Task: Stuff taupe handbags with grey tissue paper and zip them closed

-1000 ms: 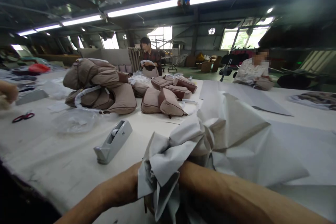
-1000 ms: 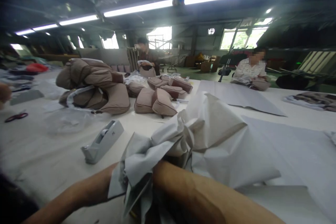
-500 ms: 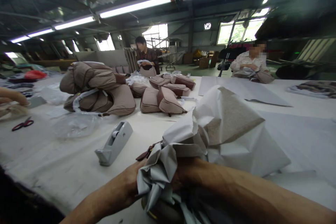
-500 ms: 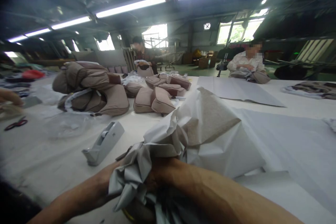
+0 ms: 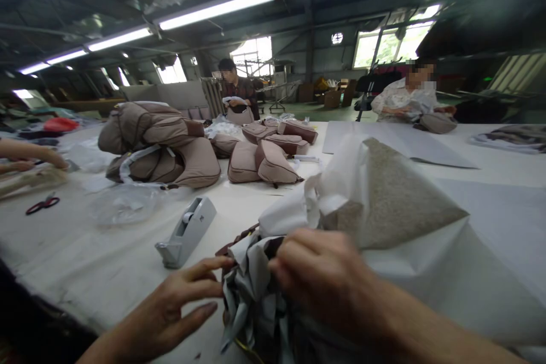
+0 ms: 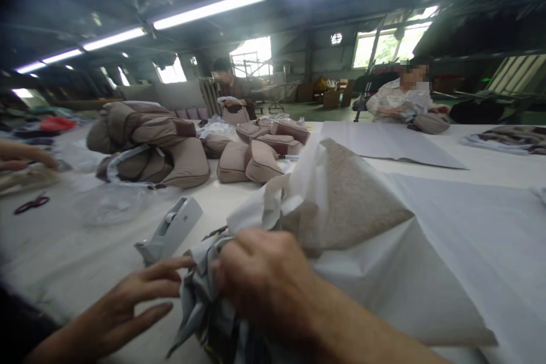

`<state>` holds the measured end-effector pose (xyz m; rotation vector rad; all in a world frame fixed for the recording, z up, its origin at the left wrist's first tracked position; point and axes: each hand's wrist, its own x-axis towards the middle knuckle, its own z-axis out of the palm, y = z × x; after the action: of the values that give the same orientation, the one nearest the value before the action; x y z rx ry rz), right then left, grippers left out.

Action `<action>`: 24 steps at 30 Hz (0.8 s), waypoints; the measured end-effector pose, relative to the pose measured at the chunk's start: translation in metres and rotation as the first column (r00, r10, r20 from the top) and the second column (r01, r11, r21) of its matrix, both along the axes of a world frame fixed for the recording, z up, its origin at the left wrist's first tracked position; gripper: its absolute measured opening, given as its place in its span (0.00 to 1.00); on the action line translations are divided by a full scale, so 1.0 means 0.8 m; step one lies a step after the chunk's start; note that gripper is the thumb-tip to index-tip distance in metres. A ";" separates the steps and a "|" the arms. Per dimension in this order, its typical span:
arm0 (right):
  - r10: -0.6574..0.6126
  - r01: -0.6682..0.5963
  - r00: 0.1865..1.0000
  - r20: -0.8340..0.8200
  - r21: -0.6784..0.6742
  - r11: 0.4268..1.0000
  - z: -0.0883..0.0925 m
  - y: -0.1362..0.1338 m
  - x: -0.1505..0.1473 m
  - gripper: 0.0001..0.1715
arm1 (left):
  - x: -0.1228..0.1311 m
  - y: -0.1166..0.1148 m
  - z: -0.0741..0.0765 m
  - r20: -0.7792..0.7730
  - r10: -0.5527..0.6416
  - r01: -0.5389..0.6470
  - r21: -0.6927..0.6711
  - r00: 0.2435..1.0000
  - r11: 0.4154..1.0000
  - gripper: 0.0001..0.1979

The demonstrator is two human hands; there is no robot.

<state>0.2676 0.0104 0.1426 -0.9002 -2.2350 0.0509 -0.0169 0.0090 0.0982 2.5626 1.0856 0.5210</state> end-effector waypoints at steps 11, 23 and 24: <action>0.060 -0.004 0.977 0.206 -0.263 0.965 -0.055 0.020 0.015 0.27 | 0.100 0.101 0.034 -0.244 -0.012 -0.085 -0.385 0.970 0.919 0.12; 0.194 -0.173 0.969 0.155 -0.134 0.976 -0.088 0.002 0.040 0.24 | 0.087 0.049 0.015 -0.390 0.356 -0.424 -0.102 0.849 0.900 0.13; 0.235 -0.207 0.955 0.182 -0.162 0.965 -0.087 0.001 0.039 0.24 | 0.086 0.050 0.012 -0.385 0.351 -0.422 -0.114 0.853 0.900 0.11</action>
<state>0.2987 0.0115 0.0733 -0.7504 -2.5401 0.2346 0.0520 0.0493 0.1075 2.3179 1.7106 0.0199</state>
